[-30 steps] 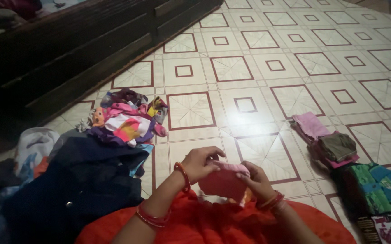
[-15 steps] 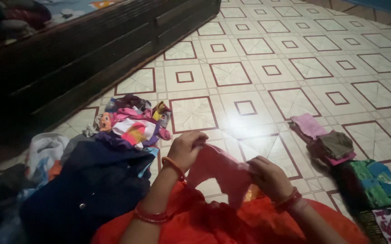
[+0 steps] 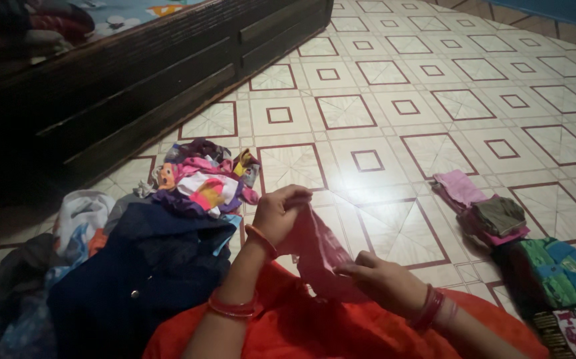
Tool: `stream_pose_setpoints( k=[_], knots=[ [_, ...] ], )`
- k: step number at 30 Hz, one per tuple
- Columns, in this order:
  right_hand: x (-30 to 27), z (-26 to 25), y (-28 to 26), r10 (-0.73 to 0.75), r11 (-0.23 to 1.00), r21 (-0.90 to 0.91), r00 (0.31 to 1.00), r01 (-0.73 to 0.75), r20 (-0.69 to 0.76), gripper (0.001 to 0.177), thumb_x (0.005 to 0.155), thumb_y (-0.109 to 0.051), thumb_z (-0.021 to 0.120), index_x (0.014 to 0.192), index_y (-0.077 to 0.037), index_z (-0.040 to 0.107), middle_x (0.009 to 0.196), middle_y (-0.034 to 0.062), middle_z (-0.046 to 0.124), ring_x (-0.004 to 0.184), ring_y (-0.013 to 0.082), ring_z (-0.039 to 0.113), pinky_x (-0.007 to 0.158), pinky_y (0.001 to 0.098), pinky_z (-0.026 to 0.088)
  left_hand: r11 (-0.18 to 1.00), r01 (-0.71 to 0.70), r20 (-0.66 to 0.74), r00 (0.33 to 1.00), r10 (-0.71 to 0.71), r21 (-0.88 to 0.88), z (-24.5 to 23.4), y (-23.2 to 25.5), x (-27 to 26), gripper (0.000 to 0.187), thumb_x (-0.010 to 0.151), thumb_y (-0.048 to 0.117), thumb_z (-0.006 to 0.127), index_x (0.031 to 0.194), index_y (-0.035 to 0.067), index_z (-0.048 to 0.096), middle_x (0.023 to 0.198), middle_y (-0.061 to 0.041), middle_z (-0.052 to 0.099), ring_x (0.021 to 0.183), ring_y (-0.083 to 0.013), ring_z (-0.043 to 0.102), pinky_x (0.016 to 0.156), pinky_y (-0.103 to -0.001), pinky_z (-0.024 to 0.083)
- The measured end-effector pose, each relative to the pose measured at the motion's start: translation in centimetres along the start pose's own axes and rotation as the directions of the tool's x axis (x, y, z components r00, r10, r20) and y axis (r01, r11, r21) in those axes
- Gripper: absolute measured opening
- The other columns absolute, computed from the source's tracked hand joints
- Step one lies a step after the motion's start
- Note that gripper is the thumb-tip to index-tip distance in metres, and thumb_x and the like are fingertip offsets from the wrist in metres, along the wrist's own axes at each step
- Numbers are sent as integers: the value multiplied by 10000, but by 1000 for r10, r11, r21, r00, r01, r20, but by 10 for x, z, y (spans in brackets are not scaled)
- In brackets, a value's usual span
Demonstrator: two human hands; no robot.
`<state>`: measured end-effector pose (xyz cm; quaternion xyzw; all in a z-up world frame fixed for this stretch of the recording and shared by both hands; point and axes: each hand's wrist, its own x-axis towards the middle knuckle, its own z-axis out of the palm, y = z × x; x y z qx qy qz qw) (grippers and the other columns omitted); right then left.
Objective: The person folds items of clothing by hand while sitting on the floor, including a small pink garment, a patterned shirt, a green shirt, and a blue shirt, placing each folded item onto a growing stack.
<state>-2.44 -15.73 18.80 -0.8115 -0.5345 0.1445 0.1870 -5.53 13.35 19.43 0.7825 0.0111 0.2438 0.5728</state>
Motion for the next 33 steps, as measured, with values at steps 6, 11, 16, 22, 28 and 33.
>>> stream_pose_setpoints(
  k=[6,11,16,22,28,33],
  knots=[
    [-2,-16,-23,3,974,-222,988,33,156,856,861,-3,595,1584,-343,288,1188,134,613,745,304,691,665,416,581,1000,-3,-74,997,5,20,-12,0,1,257,866,-72,678,1098,30,725,1027,-99,796,969,-158,791,842,-266,631],
    [4,-17,-26,40,938,-337,944,77,329,867,919,-127,654,1610,-257,147,1177,101,650,819,302,674,748,465,524,996,2,-42,999,2,84,-3,-3,-1,220,861,-21,729,1066,54,753,990,-79,806,943,-144,789,830,-259,629],
    [9,-11,10,99,902,404,983,-153,152,1051,832,-32,703,1626,-254,52,1443,88,571,1163,242,653,1014,439,511,996,-26,-38,999,29,86,2,-8,0,247,846,-5,745,1083,65,740,1018,-91,809,967,-156,790,848,-266,630],
    [28,-27,12,489,403,850,865,-339,114,1092,853,-40,674,1627,-313,-45,1645,88,270,1402,292,452,1060,440,507,949,-156,30,988,154,274,26,6,-9,211,846,34,752,1051,82,750,968,-95,784,853,-196,774,786,-294,629],
    [44,-21,23,579,364,889,815,-279,18,1203,830,4,694,1555,-235,-236,1480,256,486,1261,347,607,1006,441,586,971,-193,85,980,182,142,48,46,-33,234,811,71,766,1040,38,731,899,-131,757,813,-265,751,743,-365,604],
    [63,-7,43,601,109,988,799,-108,21,863,980,-235,497,1623,-205,-78,1280,247,582,1076,344,692,943,473,608,985,-174,96,980,171,15,61,55,-43,307,861,70,739,1165,62,696,962,-122,749,861,-248,764,760,-341,623]
  ],
)
